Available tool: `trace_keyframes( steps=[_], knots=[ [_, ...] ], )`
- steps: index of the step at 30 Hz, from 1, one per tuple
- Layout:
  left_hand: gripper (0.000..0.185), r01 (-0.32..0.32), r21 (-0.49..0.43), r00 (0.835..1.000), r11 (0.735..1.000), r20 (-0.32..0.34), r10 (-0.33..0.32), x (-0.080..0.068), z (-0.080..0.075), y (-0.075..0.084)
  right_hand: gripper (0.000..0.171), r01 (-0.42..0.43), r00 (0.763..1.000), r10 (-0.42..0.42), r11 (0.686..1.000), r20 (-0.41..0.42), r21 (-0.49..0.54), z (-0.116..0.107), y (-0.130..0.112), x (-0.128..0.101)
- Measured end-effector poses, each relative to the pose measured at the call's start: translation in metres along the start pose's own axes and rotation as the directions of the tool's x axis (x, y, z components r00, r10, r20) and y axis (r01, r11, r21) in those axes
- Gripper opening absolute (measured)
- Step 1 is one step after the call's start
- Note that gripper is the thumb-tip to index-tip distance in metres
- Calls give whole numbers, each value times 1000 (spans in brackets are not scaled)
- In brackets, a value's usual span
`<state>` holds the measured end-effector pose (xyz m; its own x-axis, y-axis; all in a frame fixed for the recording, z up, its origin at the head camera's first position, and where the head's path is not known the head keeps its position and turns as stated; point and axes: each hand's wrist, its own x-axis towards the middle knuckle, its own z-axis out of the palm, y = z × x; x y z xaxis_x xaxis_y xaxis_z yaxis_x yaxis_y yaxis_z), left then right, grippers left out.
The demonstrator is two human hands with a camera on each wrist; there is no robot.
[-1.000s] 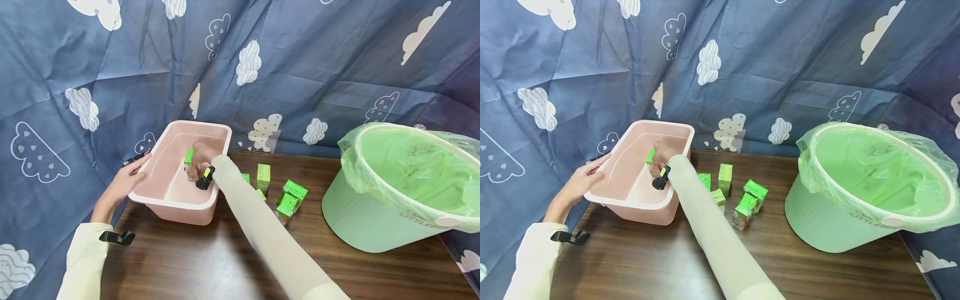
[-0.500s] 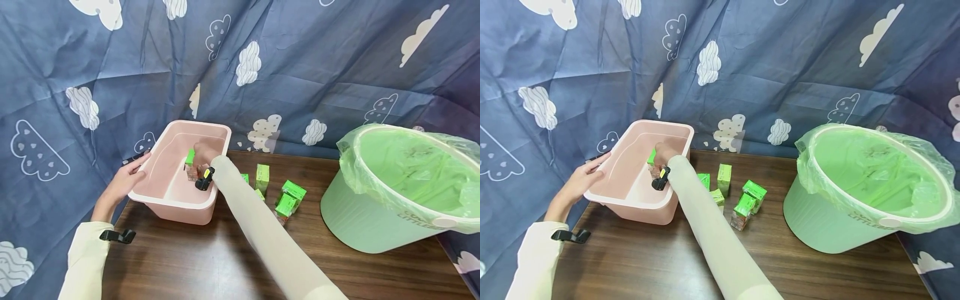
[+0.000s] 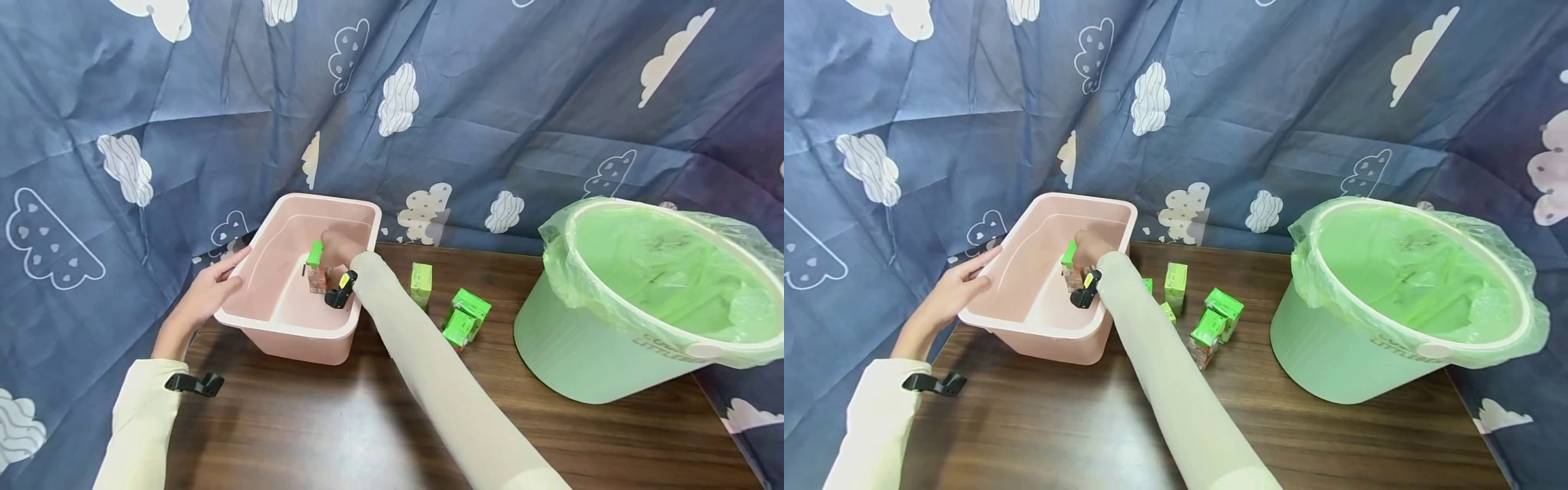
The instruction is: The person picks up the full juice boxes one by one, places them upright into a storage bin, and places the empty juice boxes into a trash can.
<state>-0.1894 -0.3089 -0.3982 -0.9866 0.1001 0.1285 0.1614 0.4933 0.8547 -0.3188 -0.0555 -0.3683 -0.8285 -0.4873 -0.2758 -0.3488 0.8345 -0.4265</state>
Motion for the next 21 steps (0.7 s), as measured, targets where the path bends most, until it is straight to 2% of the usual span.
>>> trace_keyframes(
  steps=[2,5,7,12,15,16,19,21],
  knots=[
    [59,4,6,1000,1000,5,-4,0,2,1,21,-81,997,80,996,-18,-38,11,2,16],
    [59,0,11,1000,1000,4,0,0,4,2,21,-70,997,69,997,-21,-36,12,8,19],
    [59,-6,19,1000,1000,2,6,0,6,2,20,-29,999,29,999,-16,-32,11,11,17],
    [58,-1,47,1000,999,8,0,-1,11,-2,32,109,994,-108,994,-34,3,6,13,5],
    [58,-6,68,1000,998,1,6,-3,10,-1,24,192,980,-188,979,-60,62,0,10,-5],
    [58,-11,74,1000,997,-4,11,-3,9,0,28,212,976,-207,974,-70,82,-3,9,-9],
    [58,-27,88,1000,996,-13,28,-3,7,3,60,250,967,-240,960,-85,130,-14,6,-19],
    [58,-29,81,999,996,-10,30,-2,6,4,70,270,961,-260,953,-91,137,-22,4,-24]
  ],
)
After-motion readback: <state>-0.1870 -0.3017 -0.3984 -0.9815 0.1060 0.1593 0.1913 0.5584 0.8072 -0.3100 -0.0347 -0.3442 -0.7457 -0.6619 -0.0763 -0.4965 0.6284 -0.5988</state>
